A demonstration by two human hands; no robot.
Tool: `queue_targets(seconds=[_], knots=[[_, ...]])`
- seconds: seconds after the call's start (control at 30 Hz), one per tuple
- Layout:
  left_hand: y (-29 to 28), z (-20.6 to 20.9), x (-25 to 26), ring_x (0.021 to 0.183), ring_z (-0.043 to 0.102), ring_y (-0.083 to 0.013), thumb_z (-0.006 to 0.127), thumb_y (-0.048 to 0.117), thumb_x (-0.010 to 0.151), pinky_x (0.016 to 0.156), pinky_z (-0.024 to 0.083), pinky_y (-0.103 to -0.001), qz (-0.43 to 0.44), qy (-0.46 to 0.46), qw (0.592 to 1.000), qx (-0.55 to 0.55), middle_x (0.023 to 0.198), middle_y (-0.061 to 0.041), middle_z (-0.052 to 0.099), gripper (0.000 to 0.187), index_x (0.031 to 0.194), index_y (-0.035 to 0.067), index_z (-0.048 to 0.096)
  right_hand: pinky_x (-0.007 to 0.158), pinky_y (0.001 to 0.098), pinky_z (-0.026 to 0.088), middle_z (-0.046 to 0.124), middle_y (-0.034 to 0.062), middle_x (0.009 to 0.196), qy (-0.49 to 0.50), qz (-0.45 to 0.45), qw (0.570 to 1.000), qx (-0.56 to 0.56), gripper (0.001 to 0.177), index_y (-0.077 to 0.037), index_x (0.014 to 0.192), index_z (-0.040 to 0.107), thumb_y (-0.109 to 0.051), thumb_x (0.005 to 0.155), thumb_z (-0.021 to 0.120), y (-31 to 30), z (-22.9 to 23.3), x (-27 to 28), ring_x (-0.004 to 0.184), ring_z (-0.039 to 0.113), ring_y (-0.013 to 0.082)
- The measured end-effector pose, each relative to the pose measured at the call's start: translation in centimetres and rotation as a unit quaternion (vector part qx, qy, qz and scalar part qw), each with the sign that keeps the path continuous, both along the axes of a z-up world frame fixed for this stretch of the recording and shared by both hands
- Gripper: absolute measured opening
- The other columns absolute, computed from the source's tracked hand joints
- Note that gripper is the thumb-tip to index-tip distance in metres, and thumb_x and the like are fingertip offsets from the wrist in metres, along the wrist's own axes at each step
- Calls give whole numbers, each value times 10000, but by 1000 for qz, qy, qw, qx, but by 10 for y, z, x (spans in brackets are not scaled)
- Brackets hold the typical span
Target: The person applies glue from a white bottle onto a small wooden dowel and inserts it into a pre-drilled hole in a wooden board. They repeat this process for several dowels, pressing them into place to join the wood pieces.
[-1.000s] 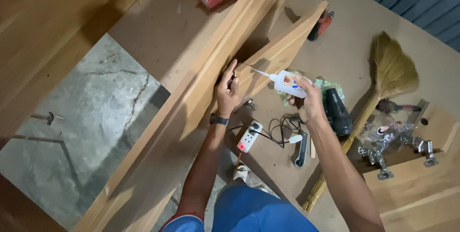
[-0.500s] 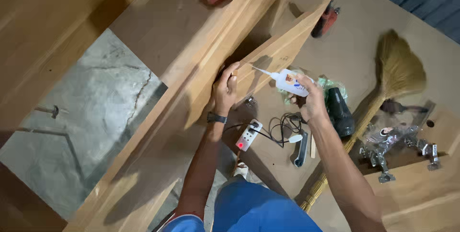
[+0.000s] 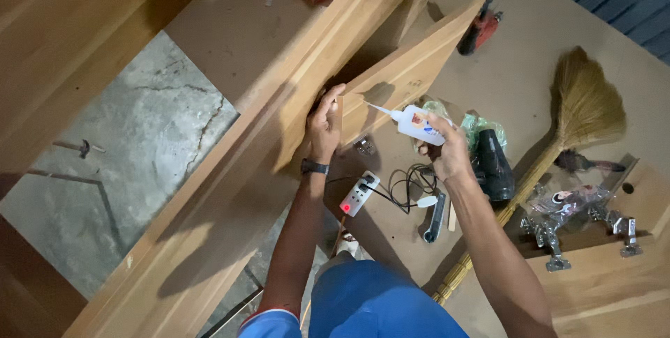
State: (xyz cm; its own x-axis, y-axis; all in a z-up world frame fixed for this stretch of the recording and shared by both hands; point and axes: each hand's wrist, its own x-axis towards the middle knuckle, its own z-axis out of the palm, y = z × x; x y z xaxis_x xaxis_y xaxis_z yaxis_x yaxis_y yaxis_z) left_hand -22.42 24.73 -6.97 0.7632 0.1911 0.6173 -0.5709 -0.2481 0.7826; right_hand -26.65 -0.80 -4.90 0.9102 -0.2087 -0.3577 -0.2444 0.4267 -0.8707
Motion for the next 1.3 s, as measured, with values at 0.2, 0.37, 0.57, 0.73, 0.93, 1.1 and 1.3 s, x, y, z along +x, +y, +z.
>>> queue_targets(seconds=[0.2,0.37,0.57,0.73,0.93,1.1,1.3], knots=[[-3,-4,-1,1242,631,-345,466,74,1042,1093,451,-521,0,-3,1000,-14,1247,-160,720,347,1271,125,722,422,269,485,715,174,786,5,15,1000,7,406,-6,1081,682,-318,842,786,11,20,-12,529,660,222],[-1,-3,-1,1228,624,-350,452,60,1029,1102,430,-540,-13,8,1000,-27,1249,-165,706,364,1274,125,714,419,250,483,715,157,788,-7,18,1000,18,383,-18,1063,678,-324,852,772,2,-2,-11,543,673,215],[-2,14,-9,1328,564,-329,431,107,1030,1148,404,-525,-3,36,999,-6,1359,-159,650,409,1372,135,653,424,256,484,724,160,806,6,5,1000,20,380,-22,1086,669,-315,864,764,4,21,-21,543,672,230],[-13,1,-4,1295,593,-359,494,102,989,1100,447,-527,24,20,998,-62,1364,-177,649,415,1372,107,653,433,257,506,721,150,798,1,-4,1000,13,346,-32,1056,666,-304,868,768,1,17,-18,552,677,221],[-17,-22,5,937,734,-339,581,101,1007,843,588,-448,129,-57,990,-14,974,-139,739,195,1143,57,714,418,261,514,708,165,776,-22,18,999,-33,381,4,1103,666,-275,868,777,9,38,-5,524,671,210],[-15,-18,7,864,753,-341,621,123,1000,785,601,-431,174,-83,981,22,911,-124,757,137,1044,60,734,386,245,517,703,183,745,-37,32,998,-40,393,-2,1110,674,-273,854,798,16,38,6,514,689,211],[-14,-24,5,912,759,-333,632,143,1003,792,604,-417,170,-74,983,7,929,-133,769,136,1046,76,743,401,255,533,694,187,762,-33,41,996,-70,536,63,1173,658,-314,836,838,25,42,8,534,692,208]])
